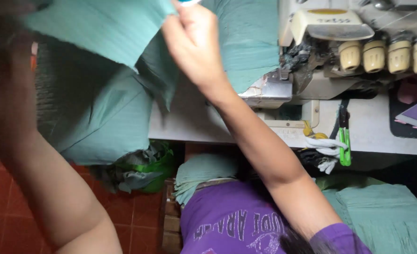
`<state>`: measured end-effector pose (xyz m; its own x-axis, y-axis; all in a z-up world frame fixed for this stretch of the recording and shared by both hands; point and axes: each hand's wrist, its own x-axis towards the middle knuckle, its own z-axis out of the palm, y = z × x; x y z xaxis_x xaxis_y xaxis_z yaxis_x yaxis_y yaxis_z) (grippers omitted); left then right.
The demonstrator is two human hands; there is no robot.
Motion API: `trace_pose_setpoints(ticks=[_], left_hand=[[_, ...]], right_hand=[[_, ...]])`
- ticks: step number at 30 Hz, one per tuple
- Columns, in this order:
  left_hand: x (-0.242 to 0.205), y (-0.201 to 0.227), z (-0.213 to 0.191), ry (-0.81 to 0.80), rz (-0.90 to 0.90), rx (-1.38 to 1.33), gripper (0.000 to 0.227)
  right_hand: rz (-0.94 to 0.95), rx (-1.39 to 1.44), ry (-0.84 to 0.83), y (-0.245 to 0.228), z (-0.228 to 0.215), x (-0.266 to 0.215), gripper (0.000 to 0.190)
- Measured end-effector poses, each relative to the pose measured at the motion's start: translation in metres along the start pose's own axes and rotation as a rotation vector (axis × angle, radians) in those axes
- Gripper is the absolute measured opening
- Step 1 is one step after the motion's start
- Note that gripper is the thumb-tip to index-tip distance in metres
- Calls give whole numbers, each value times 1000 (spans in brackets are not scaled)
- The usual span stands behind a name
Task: The person is using an industrial overlock sewing machine to finish the edges of green textured fabric pieces.
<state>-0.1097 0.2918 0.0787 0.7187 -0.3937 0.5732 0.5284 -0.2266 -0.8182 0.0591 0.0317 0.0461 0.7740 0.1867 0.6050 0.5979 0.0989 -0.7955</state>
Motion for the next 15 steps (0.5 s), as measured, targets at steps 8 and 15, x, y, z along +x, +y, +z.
trace_pose_setpoints(ticks=[8, 15], left_hand=[[53, 29, -103, 11, -659, -1912, 14], [175, 122, -133, -50, 8, -2325, 20]], right_hand=[[109, 137, -567, -64, -110, -76, 31], [937, 480, -143, -14, -145, -189, 33]])
